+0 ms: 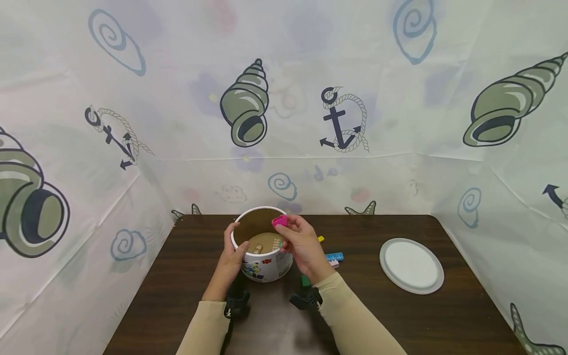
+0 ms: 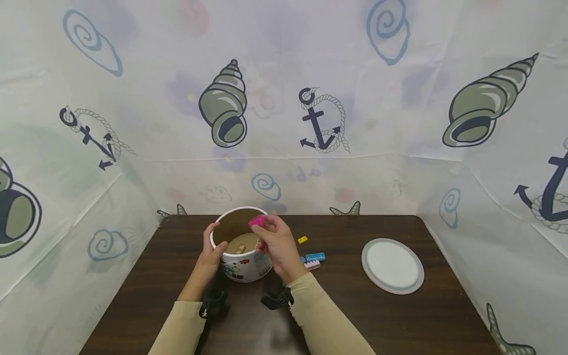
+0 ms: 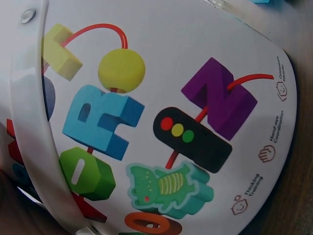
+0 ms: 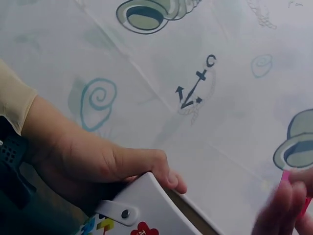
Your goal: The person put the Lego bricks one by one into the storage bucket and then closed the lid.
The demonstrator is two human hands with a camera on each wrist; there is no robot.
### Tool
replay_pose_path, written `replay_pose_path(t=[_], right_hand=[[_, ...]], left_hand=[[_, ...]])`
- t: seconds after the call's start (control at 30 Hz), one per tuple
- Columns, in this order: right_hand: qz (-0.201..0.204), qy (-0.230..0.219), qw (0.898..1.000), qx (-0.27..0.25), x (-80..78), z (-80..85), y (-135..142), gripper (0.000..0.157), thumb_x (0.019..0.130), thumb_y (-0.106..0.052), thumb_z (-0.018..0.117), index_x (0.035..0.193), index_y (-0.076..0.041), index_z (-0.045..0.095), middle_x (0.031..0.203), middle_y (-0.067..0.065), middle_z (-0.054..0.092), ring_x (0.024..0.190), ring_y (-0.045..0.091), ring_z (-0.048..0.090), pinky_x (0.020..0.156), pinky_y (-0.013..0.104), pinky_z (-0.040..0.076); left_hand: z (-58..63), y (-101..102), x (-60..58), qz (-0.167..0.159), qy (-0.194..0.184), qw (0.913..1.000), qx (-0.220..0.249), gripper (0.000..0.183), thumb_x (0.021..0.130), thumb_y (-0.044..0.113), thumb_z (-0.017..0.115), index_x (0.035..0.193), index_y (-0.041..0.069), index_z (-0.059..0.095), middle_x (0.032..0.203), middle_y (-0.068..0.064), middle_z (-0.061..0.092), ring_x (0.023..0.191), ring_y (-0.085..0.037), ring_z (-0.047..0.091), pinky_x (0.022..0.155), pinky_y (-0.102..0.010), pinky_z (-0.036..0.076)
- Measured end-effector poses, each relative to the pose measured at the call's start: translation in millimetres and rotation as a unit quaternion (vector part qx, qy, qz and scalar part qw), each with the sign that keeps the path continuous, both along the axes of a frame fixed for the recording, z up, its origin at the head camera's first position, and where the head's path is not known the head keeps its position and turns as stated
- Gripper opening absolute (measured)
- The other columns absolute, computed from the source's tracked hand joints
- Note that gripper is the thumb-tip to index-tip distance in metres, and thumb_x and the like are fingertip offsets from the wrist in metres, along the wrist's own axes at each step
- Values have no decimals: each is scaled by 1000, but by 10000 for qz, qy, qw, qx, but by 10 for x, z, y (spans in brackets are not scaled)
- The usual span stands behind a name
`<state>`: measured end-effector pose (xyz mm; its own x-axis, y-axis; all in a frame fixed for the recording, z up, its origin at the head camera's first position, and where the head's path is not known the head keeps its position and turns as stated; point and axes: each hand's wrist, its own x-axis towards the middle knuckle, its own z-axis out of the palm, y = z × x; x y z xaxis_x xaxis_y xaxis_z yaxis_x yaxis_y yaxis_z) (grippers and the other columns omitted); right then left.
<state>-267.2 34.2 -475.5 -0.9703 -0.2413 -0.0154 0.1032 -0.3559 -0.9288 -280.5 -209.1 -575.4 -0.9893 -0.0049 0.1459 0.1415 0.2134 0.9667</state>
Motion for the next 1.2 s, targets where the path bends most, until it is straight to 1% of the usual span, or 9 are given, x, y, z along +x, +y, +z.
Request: replay_pose_path(t=[0.07, 0.13, 0.3, 0.5, 0.63, 0.8, 0.9, 1.07, 1.2], right_hand=[[-22, 51, 9997, 242, -5, 21, -21, 51, 103, -20, 76, 149, -9, 57, 119, 9, 62, 68, 11, 51, 60, 22, 52], [49, 92, 9989, 467, -2, 46, -35, 50, 102, -21, 77, 148, -13, 58, 115, 7, 59, 70, 13, 52, 60, 21, 50], [400, 195, 9952, 871, 10, 102, -67, 48, 102, -22, 78, 145, -16, 56, 111, 5, 63, 72, 15, 55, 58, 23, 48], [342, 329, 9935, 1039, 9, 118, -92, 47, 101, -22, 78, 142, -15, 57, 101, 2, 63, 68, 14, 53, 56, 24, 47], [334, 339, 9920, 1171, 8, 116, -93, 46, 102, -22, 78, 143, -17, 58, 102, 4, 64, 71, 15, 57, 58, 25, 49], [442, 507, 9903, 1215, 39, 164, -70, 47, 106, -21, 72, 151, -23, 58, 122, 15, 68, 78, 18, 60, 59, 25, 48], [434, 613, 9895, 1233, 48, 199, -48, 44, 108, -21, 68, 151, -25, 59, 130, 18, 69, 79, 18, 59, 58, 24, 47], [337, 612, 9902, 1213, 43, 241, -6, 37, 110, -20, 65, 147, -21, 64, 128, 20, 71, 78, 19, 59, 56, 24, 45], [326, 584, 9907, 1183, 49, 248, 24, 33, 110, -18, 65, 143, -17, 66, 120, 13, 72, 77, 19, 58, 56, 24, 45]], left_hand=[[0, -4, -1, -4, -25, 10000, -24, 72, 107, 35, 59, 167, 28, 18, 172, -23, 26, 150, -52, 41, 124, -75, 29], [-1, -5, -3, -14, -43, 10000, -32, 73, 107, 36, 59, 167, 29, 18, 172, -23, 27, 150, -51, 42, 124, -76, 29], [-7, -4, -3, -2, -82, 9999, -64, 73, 108, 36, 59, 167, 30, 17, 171, -23, 28, 149, -50, 43, 123, -76, 30], [-8, -2, -4, -40, -67, 10000, 3, 73, 108, 37, 60, 167, 30, 17, 171, -23, 27, 149, -49, 43, 123, -76, 30], [-22, -14, -9, -24, -18, 10000, -36, 73, 108, 38, 60, 166, 30, 18, 170, -23, 29, 148, -50, 44, 123, -76, 31], [-25, -18, -1, 5, -13, 10000, -51, 73, 108, 41, 61, 166, 31, 18, 171, -23, 29, 148, -50, 44, 123, -77, 30], [-22, -12, 0, 5, -29, 10000, -15, 73, 108, 39, 61, 166, 31, 18, 171, -25, 29, 148, -50, 44, 123, -76, 30], [-10, 2, 6, -21, -23, 10000, 44, 71, 109, 34, 60, 167, 30, 18, 171, -24, 28, 148, -49, 43, 123, -73, 30], [-11, 3, 9, -42, -14, 9999, 109, 71, 109, 32, 59, 167, 29, 18, 172, -23, 27, 149, -49, 41, 123, -73, 29]])
